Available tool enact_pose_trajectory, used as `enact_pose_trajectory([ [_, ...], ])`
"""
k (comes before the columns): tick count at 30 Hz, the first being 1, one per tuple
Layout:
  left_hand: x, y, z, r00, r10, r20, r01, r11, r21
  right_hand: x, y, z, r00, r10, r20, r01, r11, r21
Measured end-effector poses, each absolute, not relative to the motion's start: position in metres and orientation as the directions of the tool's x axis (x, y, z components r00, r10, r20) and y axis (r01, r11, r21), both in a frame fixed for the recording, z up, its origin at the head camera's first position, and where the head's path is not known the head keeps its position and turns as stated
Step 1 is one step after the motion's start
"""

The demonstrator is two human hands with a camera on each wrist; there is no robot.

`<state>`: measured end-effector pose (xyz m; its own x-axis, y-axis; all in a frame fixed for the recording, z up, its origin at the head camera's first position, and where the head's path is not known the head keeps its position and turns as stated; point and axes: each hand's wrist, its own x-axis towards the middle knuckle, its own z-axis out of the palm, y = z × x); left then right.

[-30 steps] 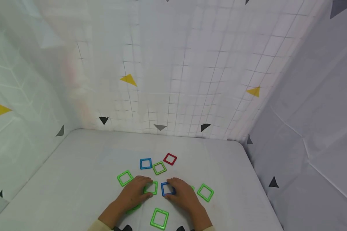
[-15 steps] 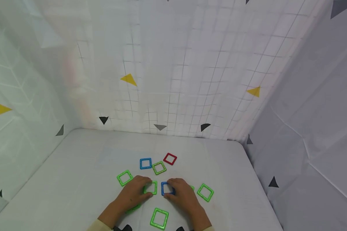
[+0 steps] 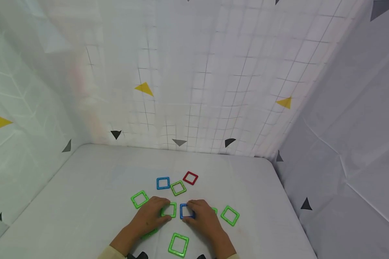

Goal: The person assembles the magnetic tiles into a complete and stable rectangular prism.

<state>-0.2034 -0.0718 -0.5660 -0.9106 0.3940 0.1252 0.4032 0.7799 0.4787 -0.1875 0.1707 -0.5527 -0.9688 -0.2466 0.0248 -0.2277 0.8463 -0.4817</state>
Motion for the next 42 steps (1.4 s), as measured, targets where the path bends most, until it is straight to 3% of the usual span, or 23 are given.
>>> enact_pose_trajectory([
  [20, -0.203, -0.070, -0.567, -0.906, 0.406, 0.119, 0.414, 0.791, 0.450, -0.190, 0.166, -0.563, -0.939, -0.329, 0.100, -0.339, 0.840, -0.424],
  [35, -0.202, -0.066, -0.565, -0.911, 0.397, 0.116, 0.402, 0.785, 0.470, -0.193, 0.170, -0.571, -0.935, -0.337, 0.114, -0.354, 0.850, -0.390],
  [42, -0.197, -0.071, -0.557, -0.954, 0.252, 0.162, 0.299, 0.805, 0.512, -0.192, 0.169, -0.571, -0.933, -0.343, 0.105, -0.355, 0.842, -0.406],
])
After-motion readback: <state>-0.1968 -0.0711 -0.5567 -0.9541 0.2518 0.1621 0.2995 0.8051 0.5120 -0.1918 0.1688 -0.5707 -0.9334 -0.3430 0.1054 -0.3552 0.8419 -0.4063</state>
